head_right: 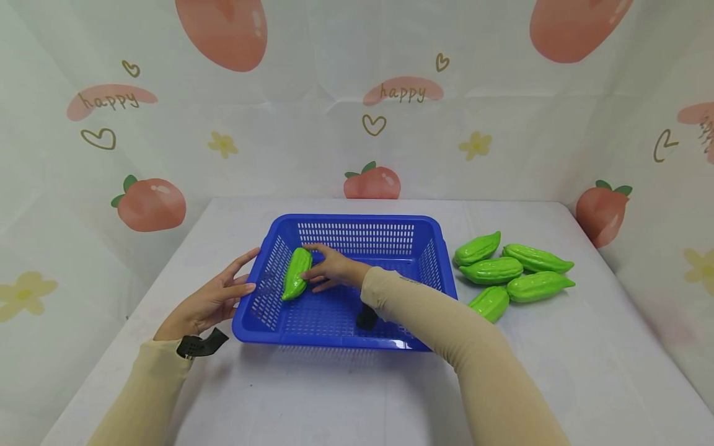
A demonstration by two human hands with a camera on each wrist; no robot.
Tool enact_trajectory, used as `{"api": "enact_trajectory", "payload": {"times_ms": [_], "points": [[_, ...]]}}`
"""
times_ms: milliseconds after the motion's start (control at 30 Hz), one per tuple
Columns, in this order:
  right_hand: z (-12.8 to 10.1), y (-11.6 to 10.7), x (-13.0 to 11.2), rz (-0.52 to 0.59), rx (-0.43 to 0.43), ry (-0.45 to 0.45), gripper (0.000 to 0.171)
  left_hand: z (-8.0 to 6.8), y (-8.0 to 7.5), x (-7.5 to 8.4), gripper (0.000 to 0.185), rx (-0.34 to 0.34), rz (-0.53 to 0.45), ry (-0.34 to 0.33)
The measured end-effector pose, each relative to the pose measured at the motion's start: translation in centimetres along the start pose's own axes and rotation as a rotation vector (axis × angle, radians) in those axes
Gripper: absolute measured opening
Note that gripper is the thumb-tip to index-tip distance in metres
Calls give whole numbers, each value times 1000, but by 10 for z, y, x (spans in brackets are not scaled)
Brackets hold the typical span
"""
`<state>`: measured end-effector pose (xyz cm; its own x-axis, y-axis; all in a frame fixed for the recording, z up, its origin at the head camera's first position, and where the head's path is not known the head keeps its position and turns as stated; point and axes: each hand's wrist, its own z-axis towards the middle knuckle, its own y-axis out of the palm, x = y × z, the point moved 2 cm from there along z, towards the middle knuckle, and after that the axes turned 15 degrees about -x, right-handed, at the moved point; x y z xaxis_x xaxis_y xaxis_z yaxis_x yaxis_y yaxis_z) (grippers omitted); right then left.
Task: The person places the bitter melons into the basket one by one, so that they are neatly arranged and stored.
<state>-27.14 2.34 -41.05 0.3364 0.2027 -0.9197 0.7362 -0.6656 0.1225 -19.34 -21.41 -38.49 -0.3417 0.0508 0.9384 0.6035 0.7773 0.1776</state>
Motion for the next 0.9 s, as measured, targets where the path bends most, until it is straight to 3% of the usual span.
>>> {"api": "enact_trajectory", "payload": {"times_ms": [567,900], "points": [[-2,-3,-2,41,-21,15,77,1,0,0,79,-6,6,2],[-22,-16,-26,-72,-30,53,67,1,0,0,81,10,6,-3]]}}
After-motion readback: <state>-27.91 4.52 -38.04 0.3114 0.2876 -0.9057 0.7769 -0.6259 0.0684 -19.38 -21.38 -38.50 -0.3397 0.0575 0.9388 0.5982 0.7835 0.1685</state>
